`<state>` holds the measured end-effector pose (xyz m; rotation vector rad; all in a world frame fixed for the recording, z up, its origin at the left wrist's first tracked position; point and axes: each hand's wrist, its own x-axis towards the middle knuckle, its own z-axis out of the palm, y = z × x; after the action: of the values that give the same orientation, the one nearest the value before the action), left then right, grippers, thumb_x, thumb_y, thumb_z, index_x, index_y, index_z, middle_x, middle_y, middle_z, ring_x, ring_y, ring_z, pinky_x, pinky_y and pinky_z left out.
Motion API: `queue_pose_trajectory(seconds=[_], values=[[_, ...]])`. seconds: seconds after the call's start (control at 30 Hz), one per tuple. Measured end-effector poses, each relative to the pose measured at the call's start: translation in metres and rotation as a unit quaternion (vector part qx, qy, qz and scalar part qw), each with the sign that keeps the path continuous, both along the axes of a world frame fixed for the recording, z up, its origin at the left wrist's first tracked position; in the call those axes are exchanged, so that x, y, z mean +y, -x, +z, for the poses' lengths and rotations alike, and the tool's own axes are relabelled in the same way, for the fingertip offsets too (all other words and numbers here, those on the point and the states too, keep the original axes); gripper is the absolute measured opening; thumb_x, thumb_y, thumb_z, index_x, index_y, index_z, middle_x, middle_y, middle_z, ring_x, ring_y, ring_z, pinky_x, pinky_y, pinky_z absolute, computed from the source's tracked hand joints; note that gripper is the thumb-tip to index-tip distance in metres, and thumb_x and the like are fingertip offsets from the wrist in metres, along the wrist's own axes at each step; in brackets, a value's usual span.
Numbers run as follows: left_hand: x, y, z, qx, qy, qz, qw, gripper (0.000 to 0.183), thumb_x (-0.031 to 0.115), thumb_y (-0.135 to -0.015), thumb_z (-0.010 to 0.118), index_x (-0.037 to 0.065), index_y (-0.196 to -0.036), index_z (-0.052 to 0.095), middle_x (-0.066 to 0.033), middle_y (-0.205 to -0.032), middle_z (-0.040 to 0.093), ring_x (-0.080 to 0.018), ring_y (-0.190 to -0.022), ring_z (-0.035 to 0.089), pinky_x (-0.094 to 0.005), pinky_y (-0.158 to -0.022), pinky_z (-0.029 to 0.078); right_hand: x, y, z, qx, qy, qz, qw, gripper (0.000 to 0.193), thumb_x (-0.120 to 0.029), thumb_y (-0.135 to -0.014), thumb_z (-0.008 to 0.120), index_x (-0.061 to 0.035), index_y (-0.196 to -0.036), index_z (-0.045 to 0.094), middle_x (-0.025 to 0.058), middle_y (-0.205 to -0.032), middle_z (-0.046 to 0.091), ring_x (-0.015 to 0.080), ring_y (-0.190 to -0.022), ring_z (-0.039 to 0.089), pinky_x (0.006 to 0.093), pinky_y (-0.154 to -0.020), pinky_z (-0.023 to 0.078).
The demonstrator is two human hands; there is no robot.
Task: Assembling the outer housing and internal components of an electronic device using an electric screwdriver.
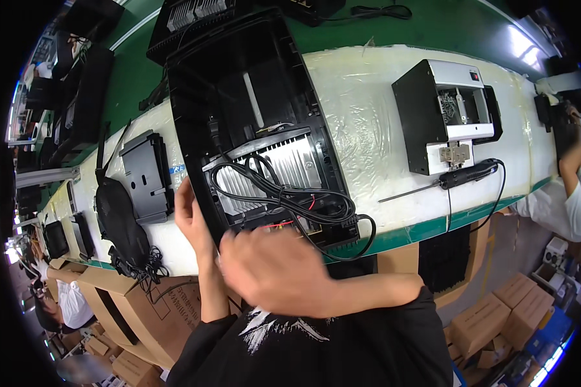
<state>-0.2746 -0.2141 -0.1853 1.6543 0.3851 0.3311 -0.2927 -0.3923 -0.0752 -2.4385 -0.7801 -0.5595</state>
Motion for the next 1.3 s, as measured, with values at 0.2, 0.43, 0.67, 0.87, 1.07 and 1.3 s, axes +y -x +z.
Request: queue_pose_trajectory(seconds=[0.2, 0.43, 0.67, 0.87, 1.07, 1.3], values=[[-0.007, 0.006, 0.028, -0.052, -0.017, 0.008, 0.998, 0.026, -0.004, -0.087, 0.043, -0.004, -0.11, 0.054, -0.0149, -0.116, 0.057, -0.0198, -0.104, 0.056, -0.0309, -0.093, 0.044, -0.048, -0.043, 0.004, 0.158, 0.033, -0.079, 0.984, 0.042, -0.014, -0.061, 0.076, -0.0006, -0.098, 0.06, 0.0095, -0.093, 0.057, 0.0288, -0.091, 0.053, 0.0376, -0.076, 0.044], [-0.008, 0.014, 0.037, -0.104, -0.098, -0.035, 0.989, 0.023, 0.001, -0.086, 0.049, -0.002, -0.108, 0.055, -0.0156, -0.118, 0.054, -0.0217, -0.11, 0.051, -0.0326, -0.096, 0.039, -0.076, -0.046, 0.025, 0.196, -0.173, -0.079, 0.962, 0.026, -0.001, -0.066, 0.069, 0.0023, -0.091, 0.06, 0.0122, -0.088, 0.061, 0.0213, -0.077, 0.061, 0.0286, -0.07, 0.048], [-0.012, 0.011, 0.036, -0.067, -0.016, -0.07, 0.995, 0.038, 0.009, -0.085, 0.055, -0.001, -0.121, 0.048, -0.0148, -0.126, 0.048, -0.022, -0.114, 0.048, -0.0341, -0.096, 0.038, -0.148, -0.033, 0.02, 0.18, -0.342, -0.25, 0.888, 0.033, 0.002, -0.083, 0.057, 0.0049, -0.115, 0.052, 0.0097, -0.102, 0.061, 0.0128, -0.083, 0.06, 0.0252, -0.075, 0.047], [-0.017, 0.006, 0.038, -0.061, -0.043, -0.071, 0.995, 0.049, 0.006, -0.081, 0.057, -0.003, -0.127, 0.042, -0.0149, -0.13, 0.044, -0.0231, -0.116, 0.046, -0.0357, -0.098, 0.037, -0.162, -0.023, -0.004, 0.214, -0.372, -0.279, 0.859, 0.034, 0.002, -0.081, 0.058, 0.0058, -0.114, 0.05, 0.0093, -0.098, 0.061, 0.0102, -0.077, 0.057, 0.024, -0.067, 0.048], [-0.016, 0.004, 0.039, 0.002, 0.102, -0.128, 0.986, 0.069, -0.002, -0.073, 0.047, -0.003, -0.139, 0.026, -0.0153, -0.132, 0.041, -0.0219, -0.12, 0.043, -0.0309, -0.102, 0.031, -0.14, -0.026, -0.006, 0.285, -0.377, -0.169, 0.865, 0.05, 0.003, -0.079, 0.063, 0.006, -0.124, 0.044, 0.0142, -0.106, 0.061, 0.0141, -0.086, 0.06, 0.0262, -0.076, 0.049], [-0.017, 0.009, 0.035, 0.01, 0.093, -0.122, 0.988, 0.072, 0.0, -0.07, 0.046, -0.005, -0.139, 0.026, -0.0156, -0.13, 0.043, -0.0209, -0.119, 0.044, -0.0293, -0.103, 0.03, -0.11, -0.037, -0.01, 0.331, -0.189, -0.105, 0.919, 0.053, 0.0, -0.075, 0.065, 0.005, -0.124, 0.047, 0.0137, -0.104, 0.061, 0.0167, -0.093, 0.06, 0.0292, -0.086, 0.045]])
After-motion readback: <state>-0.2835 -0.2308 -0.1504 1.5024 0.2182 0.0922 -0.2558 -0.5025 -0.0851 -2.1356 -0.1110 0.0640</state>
